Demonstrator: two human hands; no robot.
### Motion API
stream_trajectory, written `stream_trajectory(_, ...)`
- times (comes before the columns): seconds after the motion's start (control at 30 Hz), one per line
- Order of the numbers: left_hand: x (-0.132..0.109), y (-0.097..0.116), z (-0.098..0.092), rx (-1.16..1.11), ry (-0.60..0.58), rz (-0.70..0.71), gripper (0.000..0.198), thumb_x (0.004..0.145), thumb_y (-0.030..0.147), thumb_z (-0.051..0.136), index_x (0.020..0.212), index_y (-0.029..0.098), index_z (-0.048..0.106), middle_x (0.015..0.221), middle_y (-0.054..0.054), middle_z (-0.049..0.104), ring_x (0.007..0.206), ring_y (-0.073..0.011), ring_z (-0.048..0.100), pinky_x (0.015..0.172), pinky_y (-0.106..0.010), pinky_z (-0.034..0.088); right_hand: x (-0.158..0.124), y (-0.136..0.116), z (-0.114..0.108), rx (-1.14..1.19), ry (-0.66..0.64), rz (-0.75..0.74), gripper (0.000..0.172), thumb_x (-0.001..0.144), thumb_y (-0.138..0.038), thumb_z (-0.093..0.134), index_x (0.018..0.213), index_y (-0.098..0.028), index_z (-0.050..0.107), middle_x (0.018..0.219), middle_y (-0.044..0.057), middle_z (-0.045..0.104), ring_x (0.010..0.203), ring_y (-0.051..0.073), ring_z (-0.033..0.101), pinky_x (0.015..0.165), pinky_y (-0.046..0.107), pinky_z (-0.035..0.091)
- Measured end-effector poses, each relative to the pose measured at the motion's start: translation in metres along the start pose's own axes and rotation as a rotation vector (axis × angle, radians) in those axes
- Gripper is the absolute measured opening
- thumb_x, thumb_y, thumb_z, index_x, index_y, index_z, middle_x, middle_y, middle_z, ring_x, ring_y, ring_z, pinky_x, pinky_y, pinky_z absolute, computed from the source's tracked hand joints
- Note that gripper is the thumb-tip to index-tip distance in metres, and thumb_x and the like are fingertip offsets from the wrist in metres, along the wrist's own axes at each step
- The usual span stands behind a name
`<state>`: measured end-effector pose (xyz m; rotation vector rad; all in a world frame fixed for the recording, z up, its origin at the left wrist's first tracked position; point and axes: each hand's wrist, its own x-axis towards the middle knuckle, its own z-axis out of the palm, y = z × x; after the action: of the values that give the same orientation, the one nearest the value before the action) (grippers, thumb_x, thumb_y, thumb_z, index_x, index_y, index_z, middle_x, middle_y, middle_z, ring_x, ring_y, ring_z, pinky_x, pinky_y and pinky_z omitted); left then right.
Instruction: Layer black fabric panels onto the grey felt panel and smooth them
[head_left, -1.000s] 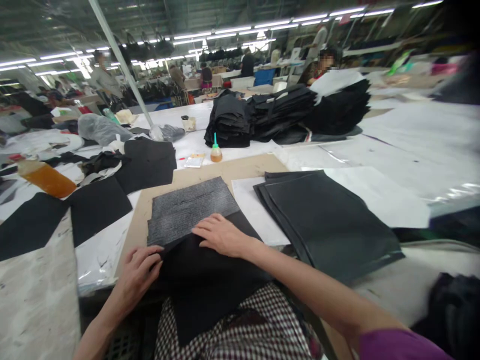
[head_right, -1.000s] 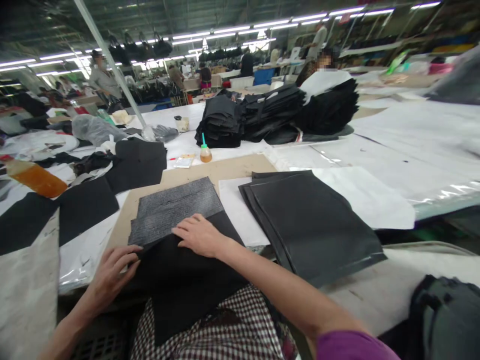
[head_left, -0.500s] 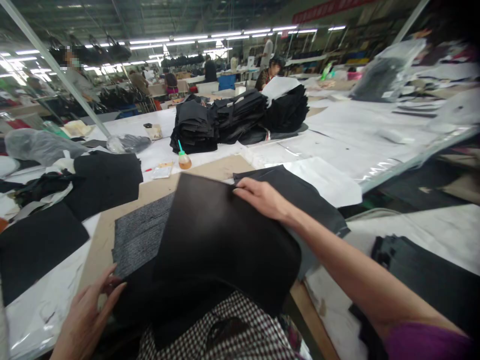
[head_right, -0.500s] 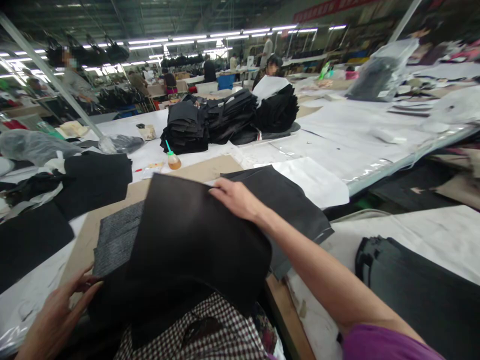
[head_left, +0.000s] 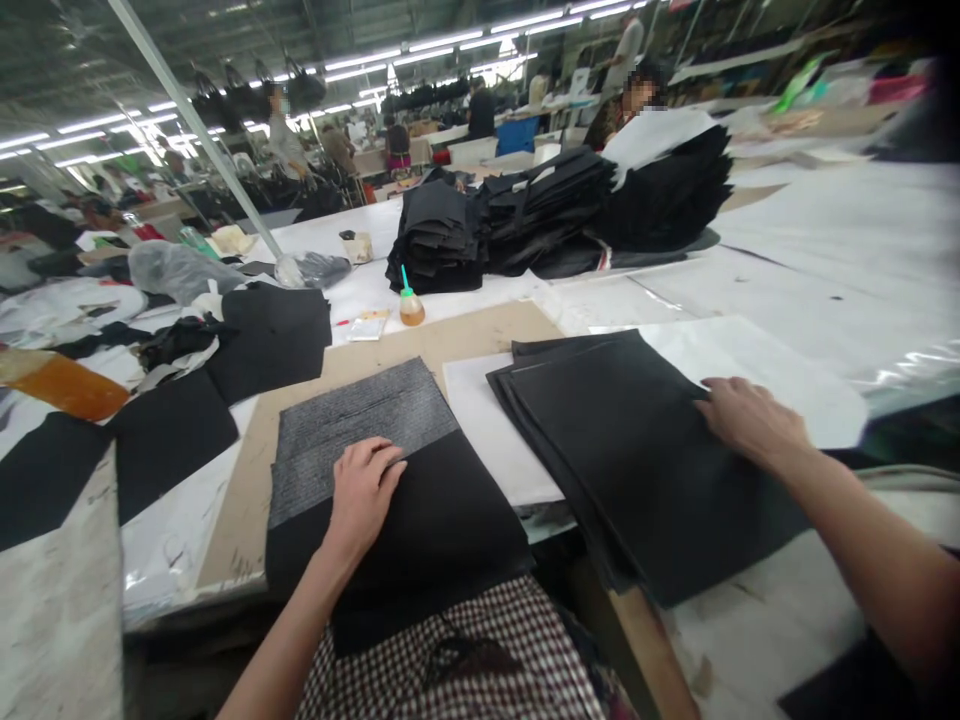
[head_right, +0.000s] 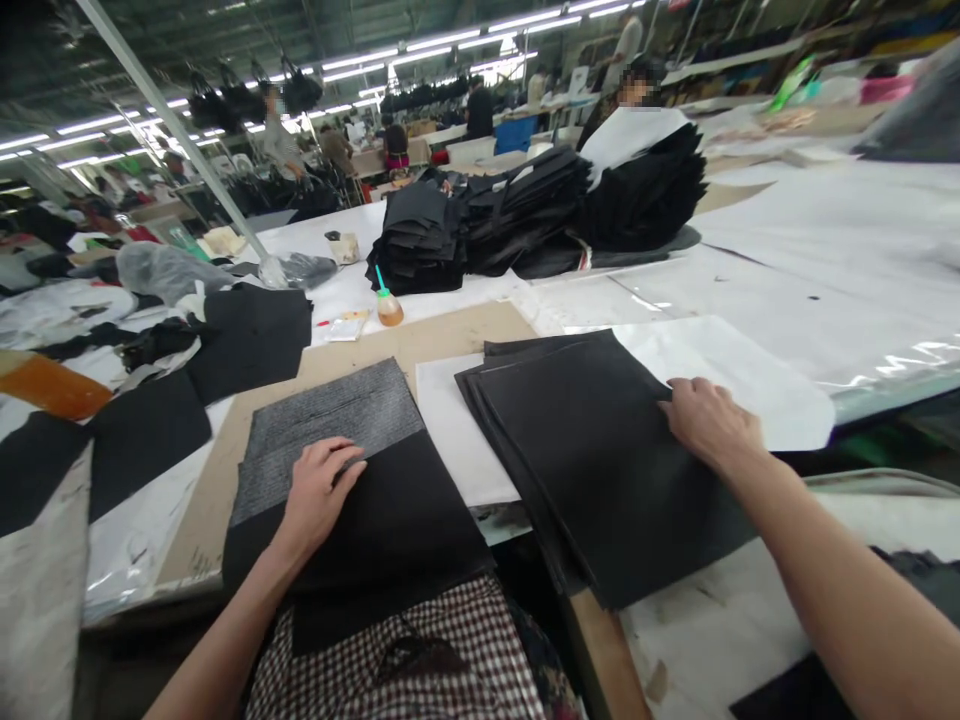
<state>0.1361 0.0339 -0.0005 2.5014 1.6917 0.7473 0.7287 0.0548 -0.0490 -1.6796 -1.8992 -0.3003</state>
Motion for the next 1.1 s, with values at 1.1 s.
stream_trajectory(1.1,-0.002,0.005,0.005,-0.022,-0.025,0.269,0.014,0.097,0.017,0.050,0.092,0.022,0.061,0.113,-0.006,0.064,0.113,-0.0220,0.055,0.100,-0.044,0.035,0.065,-0.362,0.070,0.301,-0.439,-0.509,0.038,0.087,-0.031,0.072,0.120,-0.018,0.059,0.110,0.009,0.062,0.111,0.027,0.047,0.099,0.045,0.033)
